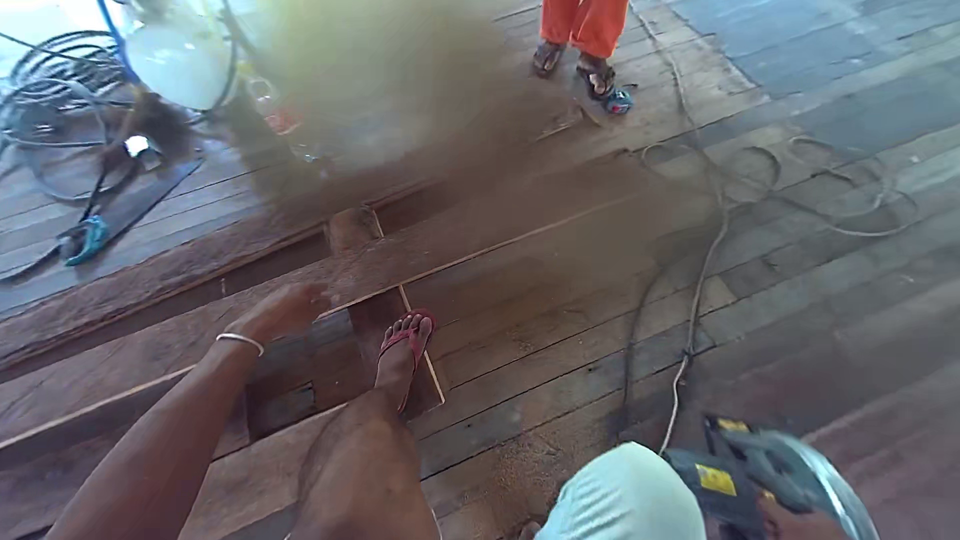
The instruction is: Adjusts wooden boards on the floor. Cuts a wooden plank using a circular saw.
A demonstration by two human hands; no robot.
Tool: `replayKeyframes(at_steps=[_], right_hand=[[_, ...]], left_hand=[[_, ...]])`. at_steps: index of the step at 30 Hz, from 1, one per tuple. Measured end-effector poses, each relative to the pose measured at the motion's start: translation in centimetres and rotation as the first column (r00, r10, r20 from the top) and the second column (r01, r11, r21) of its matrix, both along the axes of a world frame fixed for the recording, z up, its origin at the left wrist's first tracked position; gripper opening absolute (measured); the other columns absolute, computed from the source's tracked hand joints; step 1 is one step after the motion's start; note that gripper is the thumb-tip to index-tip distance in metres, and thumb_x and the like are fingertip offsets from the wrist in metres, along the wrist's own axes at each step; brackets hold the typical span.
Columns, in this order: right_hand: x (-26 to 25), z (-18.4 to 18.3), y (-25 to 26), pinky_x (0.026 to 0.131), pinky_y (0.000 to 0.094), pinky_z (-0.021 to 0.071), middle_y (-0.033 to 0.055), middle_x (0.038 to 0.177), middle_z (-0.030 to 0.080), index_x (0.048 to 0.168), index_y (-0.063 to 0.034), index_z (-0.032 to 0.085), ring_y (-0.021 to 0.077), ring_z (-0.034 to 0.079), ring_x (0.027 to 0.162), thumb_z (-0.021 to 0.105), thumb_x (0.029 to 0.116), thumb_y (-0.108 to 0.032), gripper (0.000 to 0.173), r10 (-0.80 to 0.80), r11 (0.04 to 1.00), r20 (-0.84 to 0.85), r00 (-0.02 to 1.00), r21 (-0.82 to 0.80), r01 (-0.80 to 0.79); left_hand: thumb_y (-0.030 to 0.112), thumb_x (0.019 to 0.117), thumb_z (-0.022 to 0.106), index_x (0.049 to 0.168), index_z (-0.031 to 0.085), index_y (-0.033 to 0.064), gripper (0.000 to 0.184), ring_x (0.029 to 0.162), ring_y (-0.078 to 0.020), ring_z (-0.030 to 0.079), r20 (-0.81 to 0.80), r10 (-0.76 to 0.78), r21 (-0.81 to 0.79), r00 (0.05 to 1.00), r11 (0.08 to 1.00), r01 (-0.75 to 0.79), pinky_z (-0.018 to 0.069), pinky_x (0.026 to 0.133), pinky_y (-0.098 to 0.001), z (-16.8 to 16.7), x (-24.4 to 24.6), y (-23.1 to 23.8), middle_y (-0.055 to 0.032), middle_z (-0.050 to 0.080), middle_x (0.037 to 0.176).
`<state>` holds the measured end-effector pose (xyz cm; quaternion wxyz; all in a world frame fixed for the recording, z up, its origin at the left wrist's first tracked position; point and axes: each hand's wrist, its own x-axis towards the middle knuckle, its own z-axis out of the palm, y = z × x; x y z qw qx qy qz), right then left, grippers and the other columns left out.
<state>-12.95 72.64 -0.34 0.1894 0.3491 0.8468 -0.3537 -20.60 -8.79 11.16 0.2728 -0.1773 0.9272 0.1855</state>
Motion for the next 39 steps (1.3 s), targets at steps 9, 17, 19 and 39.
replayKeyframes(at_steps=[9,17,19,39], right_hand=[[-15.5,10.5,-21.8,0.07,0.0611,0.0535,0.0166,0.084,0.069,0.105,-0.0034,0.07,0.0328,0.068,0.077,0.075,0.0803,-0.019,0.03,0.575,0.8,0.046,0.817,0.178,-0.573],[-18.3,10.3,-43.7,0.064,0.0434,0.0597,0.0033,0.08,0.072,0.112,-0.0105,0.071,0.0152,0.07,0.069,0.073,0.0783,-0.027,0.038,0.521,0.852,-0.114,0.846,0.016,-0.523],[-18.4,9.7,-47.7,0.064,0.0498,0.0592,0.0059,0.079,0.073,0.118,-0.0117,0.071,0.0216,0.072,0.071,0.074,0.0807,-0.029,0.041,0.542,0.839,-0.06,0.838,-0.026,-0.544],[-18.8,3.8,-55.3,0.075,0.0608,0.0557,0.0179,0.099,0.071,0.133,-0.0085,0.054,0.0388,0.071,0.095,0.066,0.0921,-0.034,0.05,0.663,0.683,0.079,0.745,-0.471,-0.558]], left_hand=[[0.06,0.1029,0.05,0.099,0.069,0.0141,0.05,0.069,-0.0209,0.063,-0.118,-0.326,0.36,0.938,0.866,0.346,0.0536,0.066,-0.0495,-2.3,-14.1,12.0,-0.0044,0.063,0.075],[0.058,0.1084,0.029,0.104,0.065,0.0076,0.062,0.074,-0.0157,0.064,-0.258,0.204,0.618,0.944,0.786,-0.001,0.0562,0.069,-0.0379,-12.0,-18.9,5.1,-0.004,0.063,0.082],[0.062,0.1061,0.024,0.123,0.062,0.0073,0.069,0.088,-0.0159,0.068,-0.104,0.268,0.71,0.958,0.695,-0.118,0.0574,0.076,-0.0353,-11.8,-18.2,4.9,-0.0058,0.067,0.099],[0.067,0.0913,0.062,0.164,0.016,0.0061,0.105,0.144,-0.0543,0.035,-0.054,-0.246,0.016,0.968,0.969,0.247,0.0291,0.112,-0.075,-22.3,-24.3,1.7,-0.0351,0.031,0.158]])
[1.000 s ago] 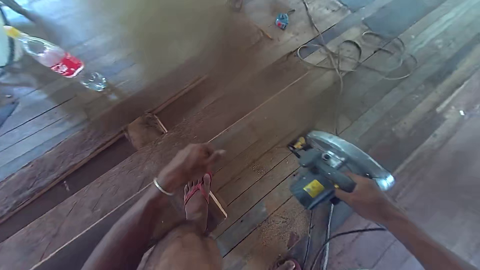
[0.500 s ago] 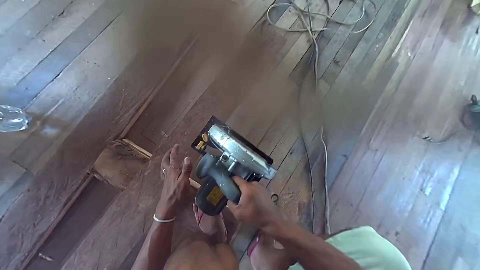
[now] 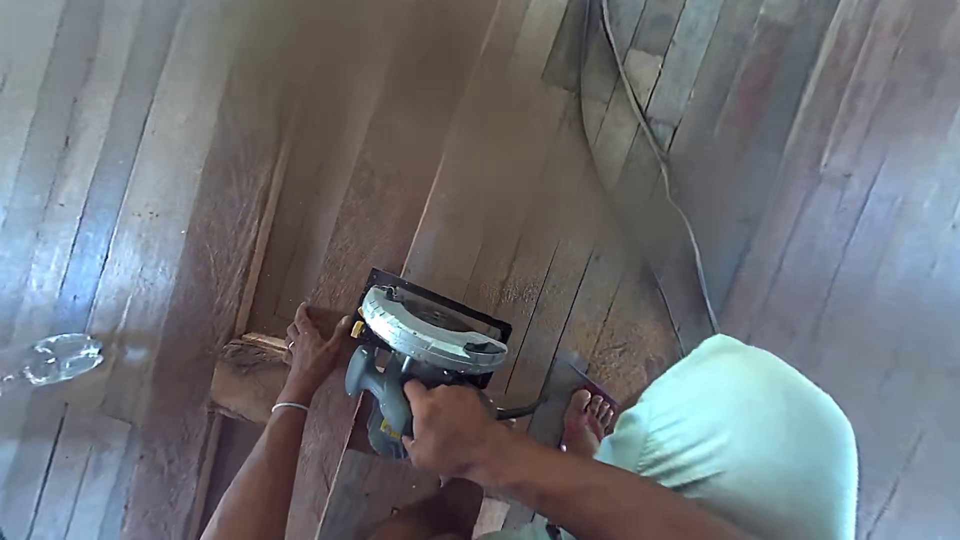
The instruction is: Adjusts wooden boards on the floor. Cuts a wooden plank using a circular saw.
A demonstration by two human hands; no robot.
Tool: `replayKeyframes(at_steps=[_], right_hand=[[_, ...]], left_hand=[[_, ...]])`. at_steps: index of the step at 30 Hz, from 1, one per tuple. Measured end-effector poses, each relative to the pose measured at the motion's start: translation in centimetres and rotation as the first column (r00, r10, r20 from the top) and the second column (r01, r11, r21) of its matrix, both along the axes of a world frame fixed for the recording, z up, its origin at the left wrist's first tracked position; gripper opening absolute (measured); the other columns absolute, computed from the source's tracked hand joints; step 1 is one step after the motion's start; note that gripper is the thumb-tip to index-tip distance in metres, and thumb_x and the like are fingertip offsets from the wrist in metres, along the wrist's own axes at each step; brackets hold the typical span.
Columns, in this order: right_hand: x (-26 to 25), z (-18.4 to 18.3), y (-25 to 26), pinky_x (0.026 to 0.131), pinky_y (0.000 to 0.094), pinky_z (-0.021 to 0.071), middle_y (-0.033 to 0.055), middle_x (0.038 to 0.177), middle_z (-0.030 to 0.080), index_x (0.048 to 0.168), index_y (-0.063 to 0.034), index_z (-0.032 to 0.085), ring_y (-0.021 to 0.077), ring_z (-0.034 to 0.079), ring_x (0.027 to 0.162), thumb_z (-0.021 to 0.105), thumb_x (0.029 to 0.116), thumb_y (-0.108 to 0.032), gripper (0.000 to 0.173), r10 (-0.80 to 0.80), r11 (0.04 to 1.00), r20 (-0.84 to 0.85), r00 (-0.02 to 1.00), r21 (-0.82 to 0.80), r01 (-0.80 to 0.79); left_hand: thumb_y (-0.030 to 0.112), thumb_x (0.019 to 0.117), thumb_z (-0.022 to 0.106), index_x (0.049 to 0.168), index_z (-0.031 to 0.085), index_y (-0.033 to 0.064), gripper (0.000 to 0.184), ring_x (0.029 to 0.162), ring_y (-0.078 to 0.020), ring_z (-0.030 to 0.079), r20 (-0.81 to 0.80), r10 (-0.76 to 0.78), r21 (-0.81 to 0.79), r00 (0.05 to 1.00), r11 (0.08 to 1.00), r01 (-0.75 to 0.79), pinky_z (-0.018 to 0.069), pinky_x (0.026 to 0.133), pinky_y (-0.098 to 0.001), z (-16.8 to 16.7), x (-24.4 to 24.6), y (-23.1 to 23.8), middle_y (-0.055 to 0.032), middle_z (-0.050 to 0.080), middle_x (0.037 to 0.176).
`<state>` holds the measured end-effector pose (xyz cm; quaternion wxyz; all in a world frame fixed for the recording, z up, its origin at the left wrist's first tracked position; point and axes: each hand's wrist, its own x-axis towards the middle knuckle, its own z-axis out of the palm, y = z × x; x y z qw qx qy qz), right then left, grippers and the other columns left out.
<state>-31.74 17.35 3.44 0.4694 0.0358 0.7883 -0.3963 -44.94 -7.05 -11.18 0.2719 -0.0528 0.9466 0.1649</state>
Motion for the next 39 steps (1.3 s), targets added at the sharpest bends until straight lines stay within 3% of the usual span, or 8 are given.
replayKeyframes(at_steps=[3,6,12,17,25,34,36,39], right_hand=[[-0.7,-0.4,0.3,0.075,0.0611,0.0555,0.0187,0.102,0.071,0.133,-0.0075,0.052,0.0397,0.071,0.097,0.066,0.0921,-0.031,0.049,0.022,0.998,0.042,0.999,-0.053,-0.02],[-1.4,0.0,0.4,0.074,0.0615,0.0551,0.0193,0.103,0.07,0.133,-0.0065,0.052,0.0408,0.07,0.097,0.066,0.0921,-0.027,0.048,0.016,0.995,0.071,0.997,-0.097,-0.009],[-1.7,0.4,0.9,0.074,0.061,0.0551,0.0198,0.103,0.069,0.13,-0.0043,0.051,0.0414,0.07,0.098,0.065,0.0936,-0.021,0.043,0.006,0.987,0.096,0.995,-0.162,0.01],[-1.4,-0.3,1.6,0.071,0.0597,0.055,0.0184,0.102,0.069,0.129,-0.0054,0.052,0.0398,0.07,0.095,0.064,0.0927,-0.023,0.042,0.024,0.989,0.071,0.997,-0.147,-0.013],[-1.4,-0.7,2.2,0.071,0.0601,0.055,0.0179,0.102,0.069,0.128,-0.0058,0.052,0.0397,0.07,0.096,0.067,0.09,-0.021,0.043,0.001,0.986,0.079,0.997,-0.165,0.012],[-1.2,-1.0,2.0,0.074,0.0615,0.0553,0.0175,0.101,0.07,0.133,-0.0092,0.053,0.039,0.071,0.096,0.07,0.0878,-0.03,0.052,-0.001,0.994,0.116,0.993,-0.109,0.014],[-1.0,-1.4,2.0,0.075,0.0595,0.0563,0.0136,0.095,0.072,0.133,-0.0128,0.056,0.0341,0.072,0.091,0.072,0.0838,-0.035,0.056,-0.039,0.998,0.079,0.996,-0.035,0.042],[0.1,-2.6,2.6,0.069,0.048,0.0595,0.0052,0.086,0.072,0.125,-0.0106,0.066,0.0199,0.072,0.078,0.075,0.0764,-0.046,0.06,-0.16,0.987,-0.13,0.979,-0.042,0.156]], left_hand=[[0.044,0.0867,0.077,0.164,0.012,0.0046,0.108,0.144,-0.0555,0.032,0.047,-0.002,-0.025,0.999,1.0,0.003,0.029,0.111,-0.0749,0.4,0.0,0.3,-0.0362,0.029,0.158],[0.029,0.0781,0.084,0.161,0.02,0.0026,0.108,0.144,-0.0542,0.034,-0.013,0.027,-0.068,1.0,0.997,-0.027,0.0309,0.11,-0.0736,0.2,0.0,1.2,-0.0355,0.033,0.156],[0.024,0.0759,0.083,0.155,0.028,-0.0048,0.1,0.142,-0.0508,0.038,-0.068,0.021,-0.031,0.997,0.999,-0.023,0.0341,0.114,-0.0631,-0.5,-0.1,1.1,-0.0371,0.036,0.153],[0.035,0.0744,0.082,0.154,0.031,-0.0017,0.102,0.142,-0.0514,0.037,-0.085,0.027,-0.058,0.996,0.998,-0.032,0.0329,0.111,-0.0686,-0.9,0.2,1.1,-0.036,0.036,0.153],[0.027,0.0729,0.083,0.153,0.032,-0.0001,0.099,0.139,-0.0494,0.041,-0.067,0.054,-0.058,0.996,0.997,-0.058,0.0348,0.112,-0.0648,-0.6,-0.3,1.4,-0.035,0.041,0.149],[0.05,0.0754,0.085,0.15,0.036,-0.0065,0.105,0.137,-0.0528,0.043,0.0,0.0,-0.108,1.0,0.994,0.0,0.0361,0.109,-0.0697,0.7,-1.4,2.1,-0.0374,0.041,0.148],[0.058,0.0706,0.088,0.144,0.042,-0.0058,0.108,0.133,-0.0503,0.049,-0.023,0.004,-0.112,1.0,0.994,-0.006,0.0419,0.107,-0.0669,-0.1,-1.6,1.5,-0.0346,0.047,0.143],[0.078,0.0614,0.082,0.144,0.045,-0.0035,0.122,0.132,-0.05,0.051,-0.041,0.056,-0.1,0.998,0.993,-0.06,0.0411,0.106,-0.0704,0.0,-1.6,1.7,-0.0319,0.052,0.14]])
